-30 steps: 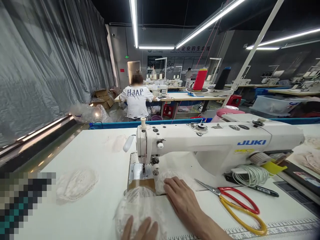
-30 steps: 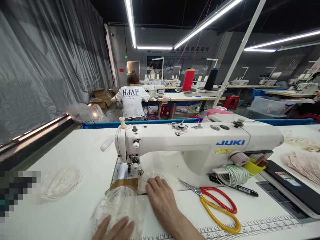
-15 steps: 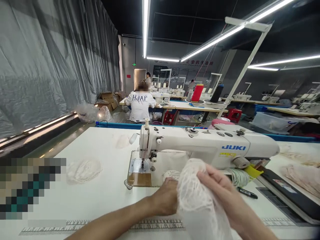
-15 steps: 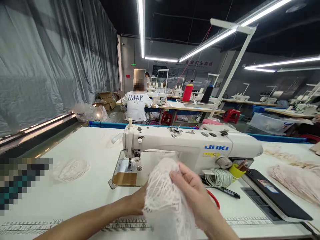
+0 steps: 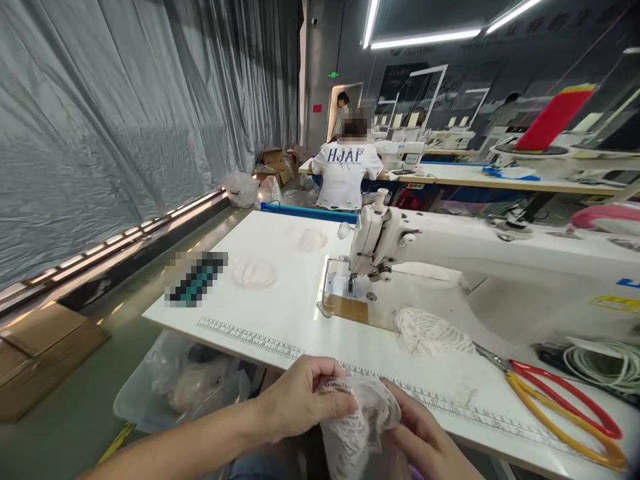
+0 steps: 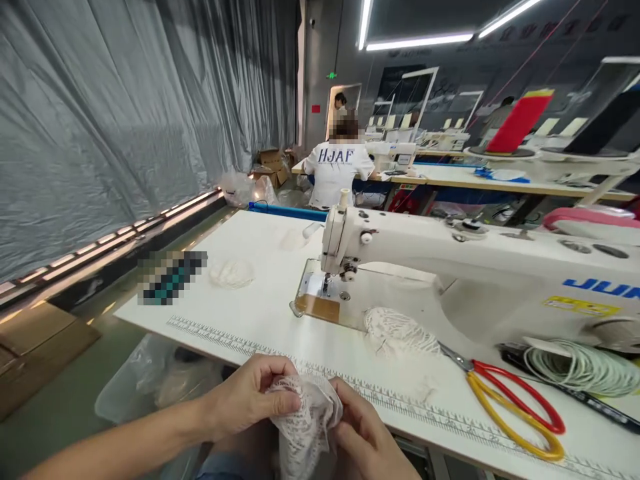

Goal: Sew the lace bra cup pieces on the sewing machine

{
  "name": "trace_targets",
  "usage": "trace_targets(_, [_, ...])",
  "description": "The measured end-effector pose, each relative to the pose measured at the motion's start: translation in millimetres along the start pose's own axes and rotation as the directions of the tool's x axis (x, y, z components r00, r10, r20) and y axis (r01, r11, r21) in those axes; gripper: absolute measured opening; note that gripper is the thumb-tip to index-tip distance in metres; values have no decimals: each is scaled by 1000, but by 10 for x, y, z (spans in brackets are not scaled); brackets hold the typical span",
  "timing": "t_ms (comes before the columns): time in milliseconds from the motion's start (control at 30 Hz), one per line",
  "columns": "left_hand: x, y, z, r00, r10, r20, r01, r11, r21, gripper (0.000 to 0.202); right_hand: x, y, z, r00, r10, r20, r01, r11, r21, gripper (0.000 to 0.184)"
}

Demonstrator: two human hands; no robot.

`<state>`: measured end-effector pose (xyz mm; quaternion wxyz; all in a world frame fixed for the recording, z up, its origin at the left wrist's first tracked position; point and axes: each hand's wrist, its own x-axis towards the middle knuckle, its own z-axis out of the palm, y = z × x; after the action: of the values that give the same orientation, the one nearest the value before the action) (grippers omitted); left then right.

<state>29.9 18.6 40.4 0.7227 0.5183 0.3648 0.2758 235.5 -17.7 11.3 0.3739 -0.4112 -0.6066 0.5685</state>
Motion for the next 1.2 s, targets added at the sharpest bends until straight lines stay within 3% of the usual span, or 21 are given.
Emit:
trace_targets(133, [-165, -19, -92, 999, -33, 3, 31, 959, 281, 15, -62, 1, 140, 995, -57, 84, 74, 975, -209, 40])
trace_targets(333, [-316, 17, -221, 994, -92, 57, 53, 874, 484, 14, -3, 85, 403, 993, 112, 44, -110, 993, -50, 30])
trace_targets(467, [-352, -77, -274, 974, -182, 135, 94, 867, 490, 29, -67, 113, 424, 978, 159, 133, -164, 986, 24, 29])
trace_targets(567, [-305, -204, -226, 966, -169, 198, 63, 889, 453, 40, -147, 123, 427, 971, 188, 149, -173, 979, -108, 26])
trace_targets(667, [-247, -317, -145, 979, -147, 139, 73, 899, 431, 38, -236, 167, 405, 980, 166, 112, -124, 942, -312, 25])
trace_targets(800, [-237, -375, -83, 979, -173, 111, 107, 889, 446, 26, -335, 243, 367, 969, 183, 167, -99, 903, -417, 30])
trace_targets(967, [-261, -350, -48, 975, -209, 82, 135, 837, 530, 28, -352, 312, 406, 971, 186, 149, -111, 906, -409, 19])
trace_targets(1200, [-254, -382, -45, 943, -317, 98, 242, 859, 452, 33, -354, 332, 436, 980, 124, 153, -53, 916, -398, 14])
